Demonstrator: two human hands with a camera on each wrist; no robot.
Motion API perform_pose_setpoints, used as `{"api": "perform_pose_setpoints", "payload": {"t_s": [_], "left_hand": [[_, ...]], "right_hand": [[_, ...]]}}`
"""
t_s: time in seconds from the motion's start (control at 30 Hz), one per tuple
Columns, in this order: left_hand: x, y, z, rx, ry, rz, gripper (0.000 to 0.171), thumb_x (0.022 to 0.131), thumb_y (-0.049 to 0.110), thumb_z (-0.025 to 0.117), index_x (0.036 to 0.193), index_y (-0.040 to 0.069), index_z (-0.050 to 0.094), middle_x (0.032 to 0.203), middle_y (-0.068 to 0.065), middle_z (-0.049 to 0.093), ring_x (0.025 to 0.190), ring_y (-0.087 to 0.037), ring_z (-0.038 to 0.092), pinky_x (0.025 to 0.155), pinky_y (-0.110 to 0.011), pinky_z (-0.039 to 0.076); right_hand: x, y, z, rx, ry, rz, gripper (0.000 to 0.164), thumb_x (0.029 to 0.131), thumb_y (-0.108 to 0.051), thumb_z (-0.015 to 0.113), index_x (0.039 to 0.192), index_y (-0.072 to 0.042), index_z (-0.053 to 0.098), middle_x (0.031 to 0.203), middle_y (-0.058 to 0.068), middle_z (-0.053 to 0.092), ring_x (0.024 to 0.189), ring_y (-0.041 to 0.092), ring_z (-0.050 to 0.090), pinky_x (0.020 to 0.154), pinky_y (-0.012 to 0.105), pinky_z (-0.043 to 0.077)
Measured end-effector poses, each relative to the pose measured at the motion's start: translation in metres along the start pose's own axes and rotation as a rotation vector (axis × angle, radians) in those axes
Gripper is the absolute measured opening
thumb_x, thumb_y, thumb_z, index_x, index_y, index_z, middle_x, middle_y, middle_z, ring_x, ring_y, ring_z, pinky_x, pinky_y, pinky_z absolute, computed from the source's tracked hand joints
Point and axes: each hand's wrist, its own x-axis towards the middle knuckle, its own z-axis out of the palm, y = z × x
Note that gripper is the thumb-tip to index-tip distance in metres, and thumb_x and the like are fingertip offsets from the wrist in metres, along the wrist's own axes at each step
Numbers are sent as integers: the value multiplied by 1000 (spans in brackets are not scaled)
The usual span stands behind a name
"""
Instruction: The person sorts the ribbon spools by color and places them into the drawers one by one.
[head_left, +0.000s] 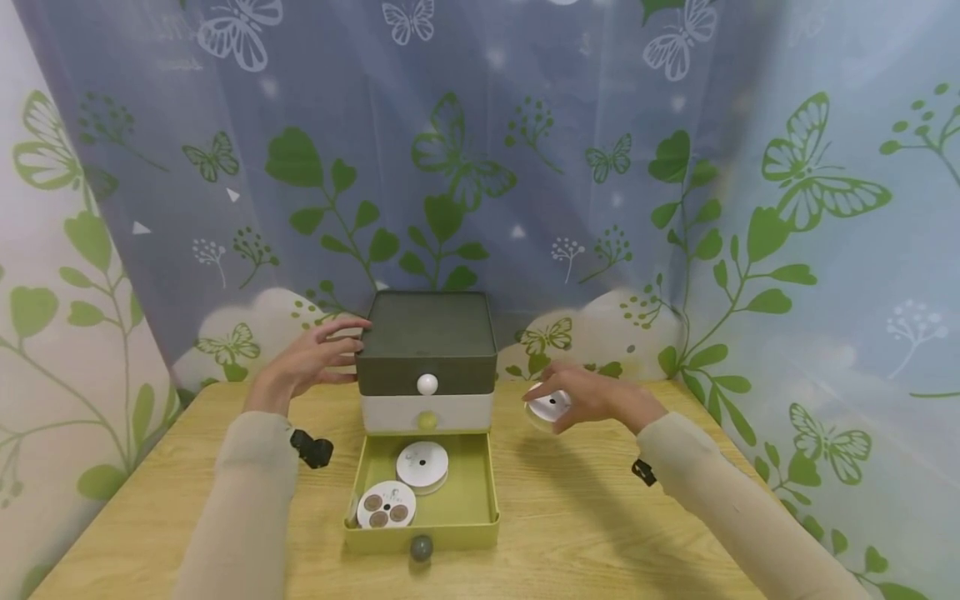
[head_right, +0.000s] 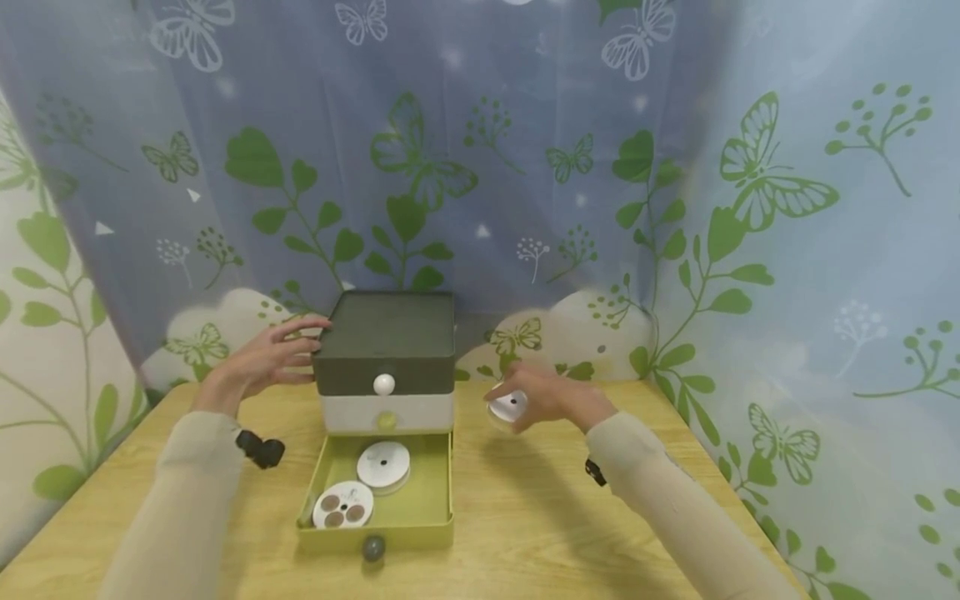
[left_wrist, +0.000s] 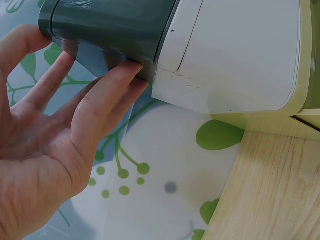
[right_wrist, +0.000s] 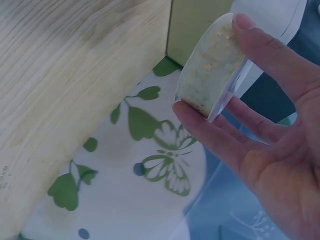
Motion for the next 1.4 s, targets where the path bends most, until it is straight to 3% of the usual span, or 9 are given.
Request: {"api": "perform_pose_setpoints", "payload": {"t_s": [0.43, 0.87, 1.2, 1.4], "left_hand": [[0, 0, -1, 3, 0, 7, 58, 109, 27, 55, 160, 11, 34, 151, -22, 33, 135, -40, 47, 99, -43, 57], [1, 0, 0, -1, -2, -13, 59, 108, 27, 55, 161, 13, 32, 160, -22, 28, 149, -49, 34, 105, -47, 55], [0, -2, 0, -3, 1, -15, 60, 108, 28, 56, 161, 14, 32, 161, -22, 28, 148, -48, 36, 102, -45, 56], [1, -1, -1, -3, 1, -11, 59, 108, 28, 56, 161, 14, 33, 159, -22, 29, 147, -48, 37, 103, -45, 56]], "right_hand": [[-2, -26, -3, -44, 0, -54, 62, 79, -21, 90, 136, -20, 70, 137, 16, 57, 119, 29, 56, 97, 45, 52], [-2, -46, -5, -43, -34, -50, 61, 81, -21, 89, 138, -26, 68, 142, 14, 54, 122, 29, 57, 100, 45, 55], [1, -59, -3, -49, -61, -79, 61, 81, -18, 88, 138, -26, 68, 149, 21, 49, 127, 36, 55, 101, 51, 54], [4, -68, -1, -56, -67, -96, 60, 82, -18, 88, 137, -28, 69, 146, 15, 50, 125, 30, 55, 100, 46, 54]]}}
